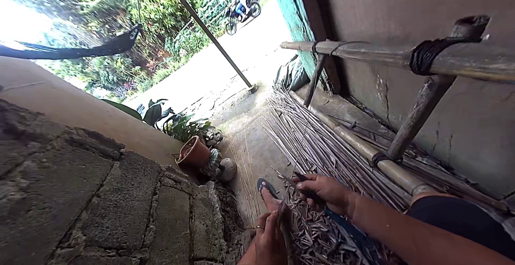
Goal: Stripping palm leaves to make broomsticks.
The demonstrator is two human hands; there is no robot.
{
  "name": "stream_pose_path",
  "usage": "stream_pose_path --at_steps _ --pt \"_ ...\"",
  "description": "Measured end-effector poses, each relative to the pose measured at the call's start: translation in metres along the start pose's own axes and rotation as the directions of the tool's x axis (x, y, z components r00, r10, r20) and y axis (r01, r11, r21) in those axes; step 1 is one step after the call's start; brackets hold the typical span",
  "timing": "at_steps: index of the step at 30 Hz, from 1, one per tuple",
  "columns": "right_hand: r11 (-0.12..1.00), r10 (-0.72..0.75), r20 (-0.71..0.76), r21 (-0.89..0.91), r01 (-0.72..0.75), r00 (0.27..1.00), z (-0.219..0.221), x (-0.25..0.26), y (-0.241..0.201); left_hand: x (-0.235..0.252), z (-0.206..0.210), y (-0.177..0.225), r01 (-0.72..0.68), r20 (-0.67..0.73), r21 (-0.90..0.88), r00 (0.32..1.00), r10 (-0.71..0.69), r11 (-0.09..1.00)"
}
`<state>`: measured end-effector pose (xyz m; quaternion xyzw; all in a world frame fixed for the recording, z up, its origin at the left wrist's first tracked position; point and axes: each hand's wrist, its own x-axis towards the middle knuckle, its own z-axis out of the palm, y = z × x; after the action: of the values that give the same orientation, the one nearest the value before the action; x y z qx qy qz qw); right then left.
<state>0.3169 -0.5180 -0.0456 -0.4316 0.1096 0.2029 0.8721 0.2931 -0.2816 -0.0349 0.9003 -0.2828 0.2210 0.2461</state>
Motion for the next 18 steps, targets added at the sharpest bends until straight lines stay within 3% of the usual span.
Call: stream_pose_path --at_steps 4,8,10,15,18 --pt "0.992 -0.038 -0.108 0.118 0.050 0.993 -0.003 -0.001 -0.011 -0.002 -0.001 -0.003 0.057 0.051 -0.074 0.997 -0.053 0.996" --pt "0.998 0.018 0.133 -0.057 -0.010 0.991 0.014 -0.010 0.015 -0.002 -0.002 -0.004 0.120 0.119 -0.164 0.988 -0.101 0.979" --pt "0.999 0.015 0.166 -0.050 -0.007 0.986 0.014 -0.007 0.020 -0.003 -0.003 -0.005 0.120 0.114 -0.193 0.989 -0.099 0.974" --pt "0.992 -0.072 -0.060 0.101 0.078 0.996 -0.008 0.001 -0.008 -0.013 -0.005 -0.012 0.088 0.129 -0.237 0.990 -0.059 0.967" --pt "0.999 -0.036 0.020 0.040 0.035 0.999 0.003 -0.007 0.000 -0.013 -0.001 -0.010 0.126 0.134 -0.262 0.987 -0.093 0.957"
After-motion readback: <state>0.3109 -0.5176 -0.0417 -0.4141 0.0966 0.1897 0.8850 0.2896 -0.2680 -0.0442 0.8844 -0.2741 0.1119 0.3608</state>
